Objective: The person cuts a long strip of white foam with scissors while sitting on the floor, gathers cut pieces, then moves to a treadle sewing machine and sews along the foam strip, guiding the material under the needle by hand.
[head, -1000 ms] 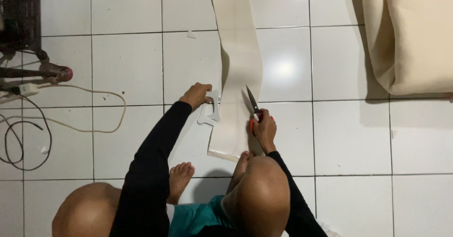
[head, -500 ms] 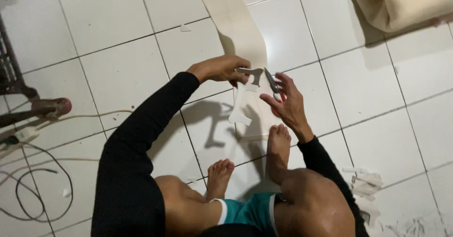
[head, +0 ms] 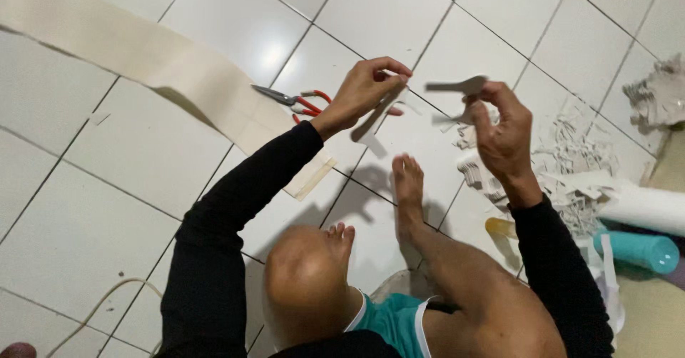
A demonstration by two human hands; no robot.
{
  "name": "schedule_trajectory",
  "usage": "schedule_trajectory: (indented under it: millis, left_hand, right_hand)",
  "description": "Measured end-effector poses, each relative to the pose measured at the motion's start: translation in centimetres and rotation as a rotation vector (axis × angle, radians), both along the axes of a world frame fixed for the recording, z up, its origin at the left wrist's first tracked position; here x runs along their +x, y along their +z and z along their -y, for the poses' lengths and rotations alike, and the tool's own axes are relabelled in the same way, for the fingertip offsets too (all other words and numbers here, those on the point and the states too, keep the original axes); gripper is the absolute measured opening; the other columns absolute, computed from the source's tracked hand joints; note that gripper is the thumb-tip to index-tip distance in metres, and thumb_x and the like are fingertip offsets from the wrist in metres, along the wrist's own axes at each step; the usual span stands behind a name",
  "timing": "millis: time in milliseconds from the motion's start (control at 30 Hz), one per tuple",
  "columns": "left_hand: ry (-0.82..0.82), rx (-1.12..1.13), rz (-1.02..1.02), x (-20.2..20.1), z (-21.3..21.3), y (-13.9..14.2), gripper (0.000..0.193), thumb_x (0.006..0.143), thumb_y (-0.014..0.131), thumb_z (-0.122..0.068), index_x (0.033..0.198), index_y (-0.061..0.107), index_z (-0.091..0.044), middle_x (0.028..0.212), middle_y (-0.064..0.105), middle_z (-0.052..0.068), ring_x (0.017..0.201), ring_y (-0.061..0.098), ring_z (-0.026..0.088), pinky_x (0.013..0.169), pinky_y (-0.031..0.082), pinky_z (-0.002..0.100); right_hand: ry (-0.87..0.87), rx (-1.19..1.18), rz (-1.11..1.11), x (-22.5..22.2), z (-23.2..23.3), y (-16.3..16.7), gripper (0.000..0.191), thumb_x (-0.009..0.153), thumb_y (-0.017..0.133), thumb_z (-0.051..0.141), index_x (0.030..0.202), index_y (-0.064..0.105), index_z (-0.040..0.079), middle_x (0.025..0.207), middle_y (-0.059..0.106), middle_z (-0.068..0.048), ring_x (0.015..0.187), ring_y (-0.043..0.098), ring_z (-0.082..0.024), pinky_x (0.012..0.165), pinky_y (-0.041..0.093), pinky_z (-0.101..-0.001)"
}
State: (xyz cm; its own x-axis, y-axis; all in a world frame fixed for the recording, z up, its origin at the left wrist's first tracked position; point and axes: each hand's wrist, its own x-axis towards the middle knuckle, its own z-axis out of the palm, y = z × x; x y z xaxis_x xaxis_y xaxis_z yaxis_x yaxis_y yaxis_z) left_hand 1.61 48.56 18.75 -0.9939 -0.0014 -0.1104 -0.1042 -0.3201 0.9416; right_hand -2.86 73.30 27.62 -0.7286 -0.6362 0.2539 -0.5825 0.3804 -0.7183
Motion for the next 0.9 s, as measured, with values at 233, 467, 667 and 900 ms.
schedule_trajectory:
  millis: [233, 467, 667, 900]
  left_hand:
    - [-0.12, -0.04, 0.197, -1.2, -6.0, 0.2, 0.06, 0.1, 0.054, -0.052, 0.117, 0.066, 0.004, 0.094, 0.07, 0.009, 0.085, 0.064, 0.015, 0.068, 0.054, 0.026]
    - [-0.385, -0.05, 0.265, -1.5, -10.5, 1.5, 0.067, 0.098, 0.051, -0.061, 0.104, 0.072, 0.002, 0.091, 0.069, 0.007, 0.078, 0.063, 0.011, 0.066, 0.054, 0.026]
    - [-0.536, -0.313, 0.116, -4.0, -14.0, 1.4, 0.046, 0.098, 0.062, -0.042, 0.11, 0.076, 0.001, 0.093, 0.074, 0.011, 0.075, 0.065, 0.01, 0.063, 0.052, 0.025]
    - [-0.421, -0.356, 0.231, -5.0, -16.3, -2.3, 0.04, 0.103, 0.049, -0.03, 0.124, 0.067, -0.002, 0.105, 0.076, 0.014, 0.086, 0.078, 0.015, 0.072, 0.066, 0.03]
  right_hand:
    - [0.448, 0.408, -0.759, 0.7, 0.3, -3.5, 0.026, 0.083, 0.08, 0.018, 0.106, 0.069, 0.019, 0.115, 0.058, -0.007, 0.117, 0.055, -0.026, 0.103, 0.045, -0.0494]
    - [0.115, -0.037, -0.188, 0.7, -4.8, -6.8, 0.049, 0.078, 0.082, 0.007, 0.122, 0.06, 0.009, 0.13, 0.052, -0.017, 0.117, 0.059, -0.031, 0.093, 0.057, -0.0401]
    - [-0.12, 0.15, 0.332, -2.4, -9.8, -6.9, 0.077, 0.081, 0.087, 0.01, 0.143, 0.043, 0.006, 0.097, 0.068, -0.017, 0.087, 0.073, -0.026, 0.079, 0.06, -0.0371]
    - [0.05, 0.068, 0.225, -3.0, -14.6, -9.4, 0.061, 0.084, 0.088, 0.017, 0.127, 0.049, -0.001, 0.119, 0.062, -0.018, 0.086, 0.074, -0.02, 0.074, 0.062, -0.0331]
